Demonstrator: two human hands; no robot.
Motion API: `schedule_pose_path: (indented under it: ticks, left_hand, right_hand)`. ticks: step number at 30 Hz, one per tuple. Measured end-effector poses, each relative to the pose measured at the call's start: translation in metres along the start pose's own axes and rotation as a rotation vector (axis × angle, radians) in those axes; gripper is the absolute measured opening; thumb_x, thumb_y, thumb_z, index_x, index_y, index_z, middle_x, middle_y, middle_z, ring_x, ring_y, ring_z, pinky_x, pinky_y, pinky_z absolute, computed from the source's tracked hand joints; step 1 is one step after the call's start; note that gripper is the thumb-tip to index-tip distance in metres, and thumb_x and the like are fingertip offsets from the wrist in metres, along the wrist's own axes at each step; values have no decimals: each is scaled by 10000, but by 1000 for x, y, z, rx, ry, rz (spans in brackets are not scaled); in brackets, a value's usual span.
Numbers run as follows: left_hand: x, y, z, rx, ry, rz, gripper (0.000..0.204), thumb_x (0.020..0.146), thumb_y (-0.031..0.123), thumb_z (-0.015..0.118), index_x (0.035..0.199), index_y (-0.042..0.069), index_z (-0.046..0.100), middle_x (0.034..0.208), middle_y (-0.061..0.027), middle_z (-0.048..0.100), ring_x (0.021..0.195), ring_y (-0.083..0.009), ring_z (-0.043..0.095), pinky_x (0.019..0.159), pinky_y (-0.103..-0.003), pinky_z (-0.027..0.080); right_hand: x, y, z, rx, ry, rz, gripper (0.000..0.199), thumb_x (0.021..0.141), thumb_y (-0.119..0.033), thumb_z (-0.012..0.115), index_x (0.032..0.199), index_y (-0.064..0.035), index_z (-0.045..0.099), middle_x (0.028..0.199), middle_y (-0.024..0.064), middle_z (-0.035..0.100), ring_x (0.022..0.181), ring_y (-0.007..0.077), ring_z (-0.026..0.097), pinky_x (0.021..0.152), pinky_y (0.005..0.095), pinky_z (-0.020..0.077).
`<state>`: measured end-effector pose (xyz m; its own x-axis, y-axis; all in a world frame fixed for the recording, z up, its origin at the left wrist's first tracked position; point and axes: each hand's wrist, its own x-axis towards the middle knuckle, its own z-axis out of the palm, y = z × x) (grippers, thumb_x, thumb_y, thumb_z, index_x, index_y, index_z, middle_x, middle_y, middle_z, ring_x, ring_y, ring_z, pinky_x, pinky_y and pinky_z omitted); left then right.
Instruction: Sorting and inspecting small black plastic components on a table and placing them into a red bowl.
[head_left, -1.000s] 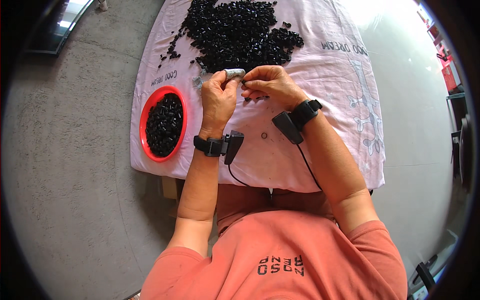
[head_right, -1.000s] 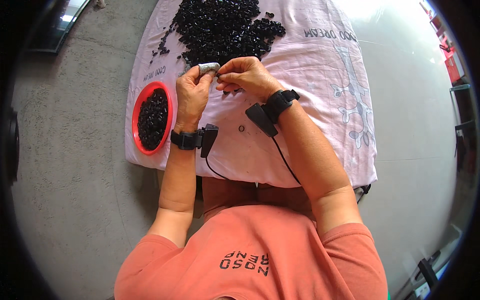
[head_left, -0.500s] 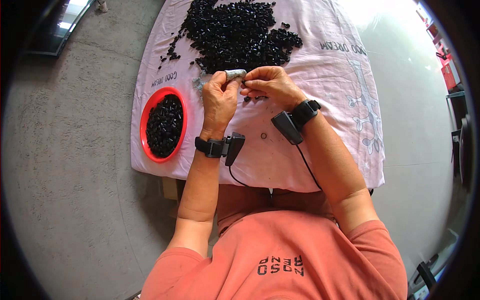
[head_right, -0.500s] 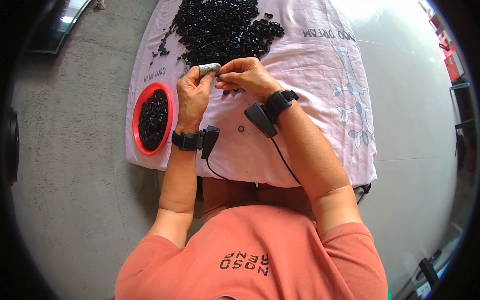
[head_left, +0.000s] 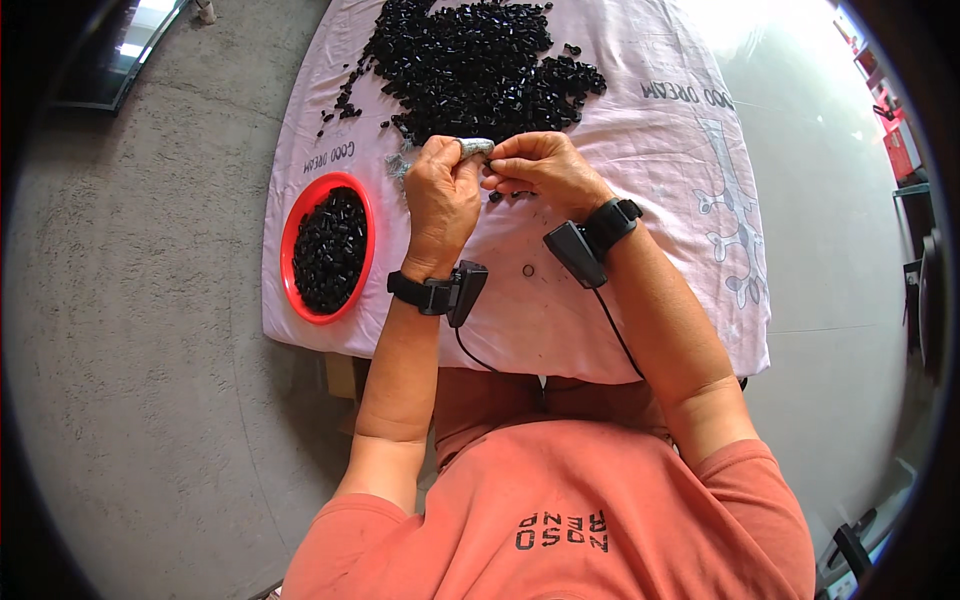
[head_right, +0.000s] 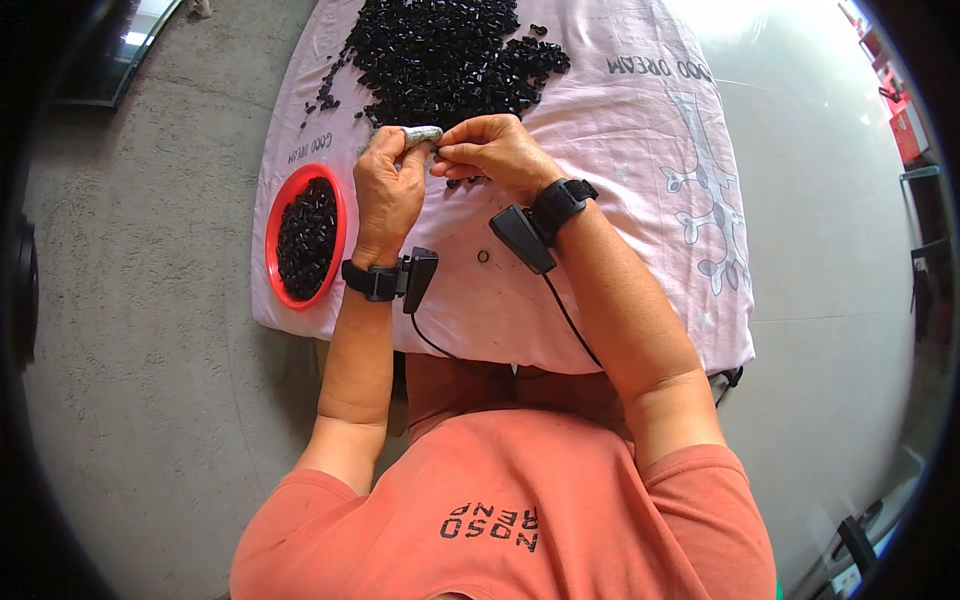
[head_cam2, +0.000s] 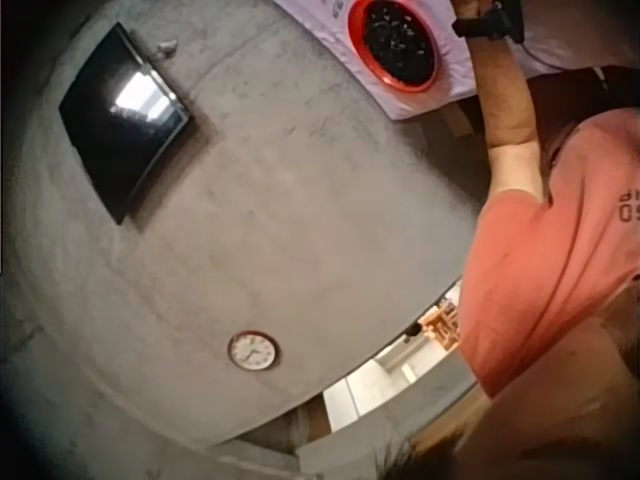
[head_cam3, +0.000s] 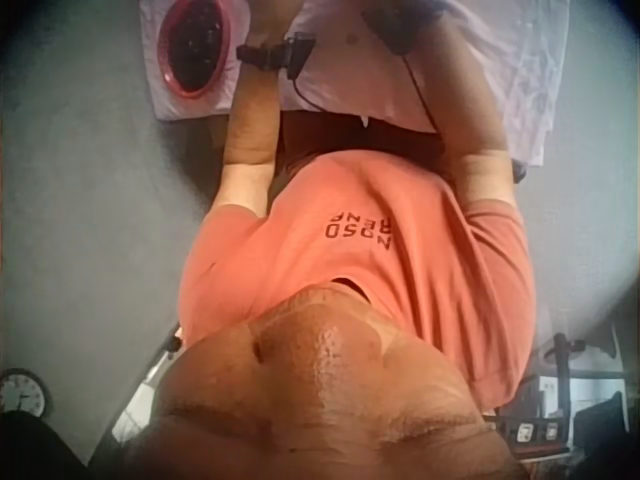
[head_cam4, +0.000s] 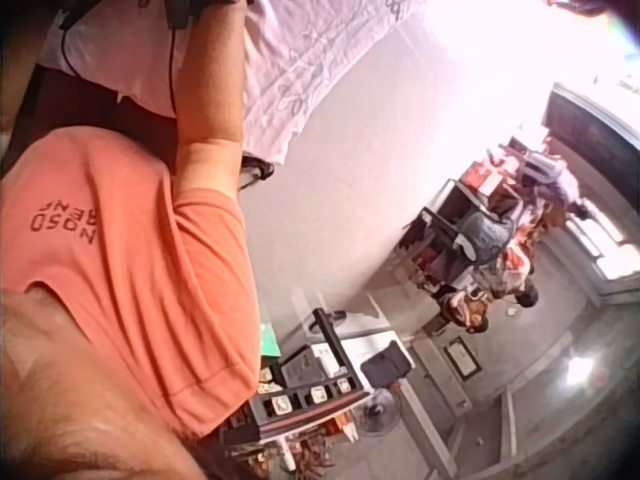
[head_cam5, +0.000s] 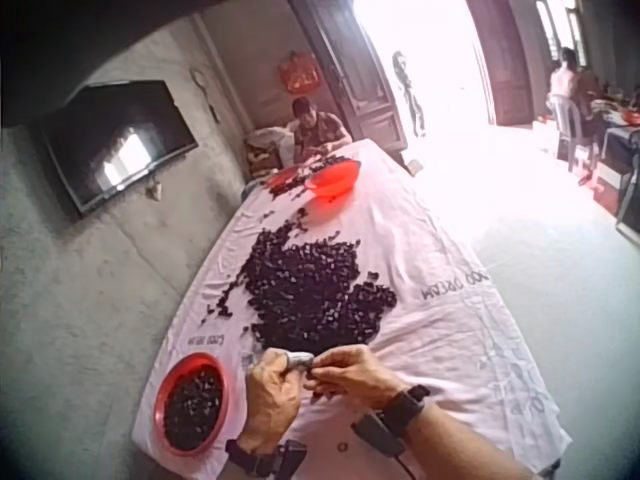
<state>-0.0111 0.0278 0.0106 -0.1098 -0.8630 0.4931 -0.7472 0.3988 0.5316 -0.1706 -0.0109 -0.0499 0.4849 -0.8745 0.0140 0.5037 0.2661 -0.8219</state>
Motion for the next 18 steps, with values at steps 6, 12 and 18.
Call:
schedule_pose_path:
  ticks: [6, 12, 18]
  left_hand:
    - [-2, 5, 8, 51, 76, 89, 22, 856, -4, 668, 874, -16, 671, 848, -109, 629, 716, -271, 640, 625, -363, 506]
    - [-2, 7, 11, 38, 71, 114, 25, 873, -15, 645, 894, -25, 654, 865, -110, 614, 734, -275, 629, 636, -361, 503]
    - [-1, 3, 15, 23, 55, 164, 39, 879, -20, 644, 911, -42, 646, 868, -116, 604, 726, -271, 618, 637, -361, 498]
  right_hand:
    - [0, -2, 0, -66, 15, 10, 142, 947, -62, 659, 1036, 48, 671, 937, 123, 714, 853, 188, 734, 758, 255, 613]
    - [0, 0, -3, 17, 31, -2, 142, 946, -82, 669, 1029, 33, 682, 936, 106, 717, 846, 170, 730, 747, 240, 607]
    - [1, 1, -5, -13, 22, -9, 139, 951, -90, 659, 1027, 21, 693, 927, 92, 719, 836, 156, 728, 735, 235, 599]
